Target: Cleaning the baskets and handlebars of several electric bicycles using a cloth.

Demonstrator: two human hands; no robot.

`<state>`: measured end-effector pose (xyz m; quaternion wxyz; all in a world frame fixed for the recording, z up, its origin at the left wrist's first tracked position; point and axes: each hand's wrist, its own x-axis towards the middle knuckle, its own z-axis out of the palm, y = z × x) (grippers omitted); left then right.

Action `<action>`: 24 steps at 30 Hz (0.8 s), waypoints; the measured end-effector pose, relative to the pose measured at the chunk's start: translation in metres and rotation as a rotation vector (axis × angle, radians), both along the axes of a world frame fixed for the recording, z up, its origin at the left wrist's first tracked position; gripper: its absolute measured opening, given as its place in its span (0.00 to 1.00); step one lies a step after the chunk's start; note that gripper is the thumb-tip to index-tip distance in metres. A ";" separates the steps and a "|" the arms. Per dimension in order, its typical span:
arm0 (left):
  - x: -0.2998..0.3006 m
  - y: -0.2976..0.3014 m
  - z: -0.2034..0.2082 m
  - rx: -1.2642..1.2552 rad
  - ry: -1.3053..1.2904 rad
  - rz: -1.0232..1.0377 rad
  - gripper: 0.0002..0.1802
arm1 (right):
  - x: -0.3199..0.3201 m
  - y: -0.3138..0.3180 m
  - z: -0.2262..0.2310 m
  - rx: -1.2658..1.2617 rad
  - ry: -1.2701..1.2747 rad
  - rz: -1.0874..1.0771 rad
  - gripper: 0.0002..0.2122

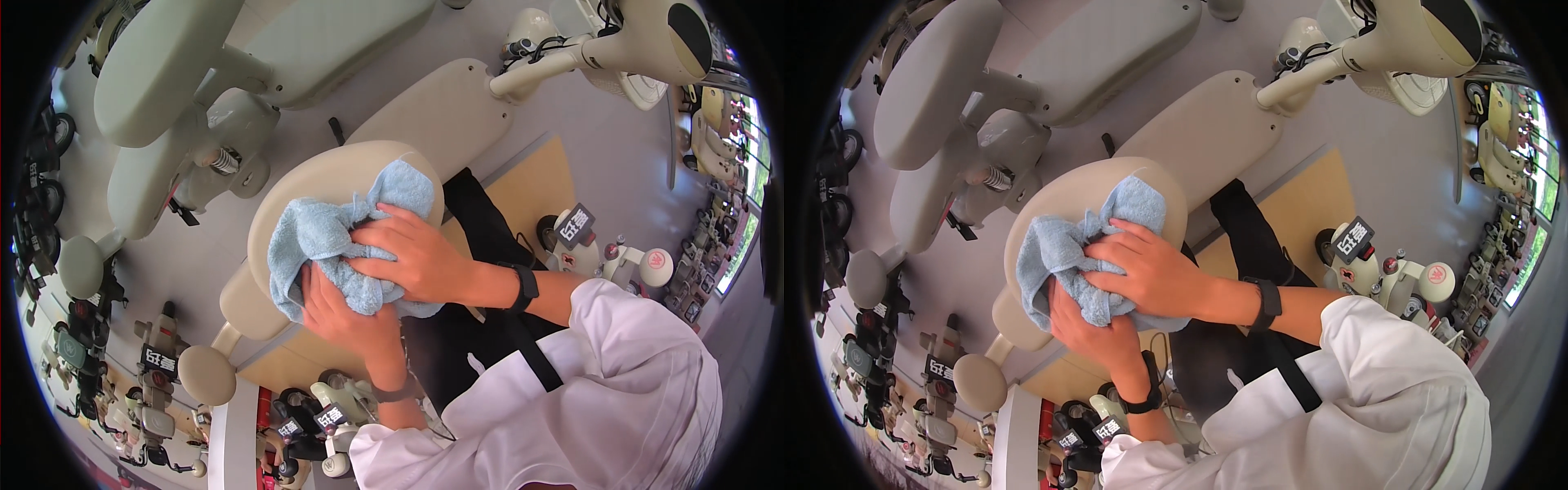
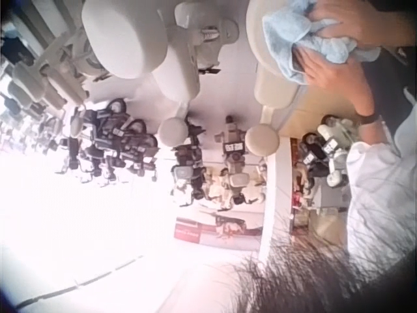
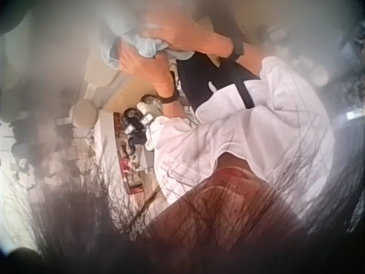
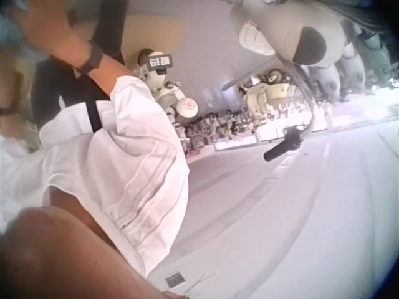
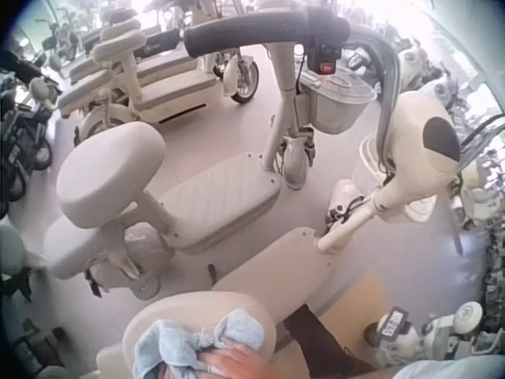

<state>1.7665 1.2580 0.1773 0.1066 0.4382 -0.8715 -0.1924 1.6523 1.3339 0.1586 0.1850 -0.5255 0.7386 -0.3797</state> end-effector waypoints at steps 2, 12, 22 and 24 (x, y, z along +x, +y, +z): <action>-0.009 0.021 -0.004 0.025 0.102 0.027 0.28 | -0.016 0.014 0.003 -0.057 -0.017 0.034 0.16; -0.129 0.140 -0.052 0.187 0.487 -0.051 0.26 | -0.136 0.156 -0.016 0.115 -0.157 -0.172 0.16; -0.212 0.164 -0.207 0.235 0.421 -0.234 0.32 | -0.180 0.209 -0.178 0.326 -0.009 -0.402 0.28; -0.193 0.151 -0.240 0.162 0.289 -0.249 0.31 | -0.160 0.194 -0.216 0.402 0.032 -0.340 0.28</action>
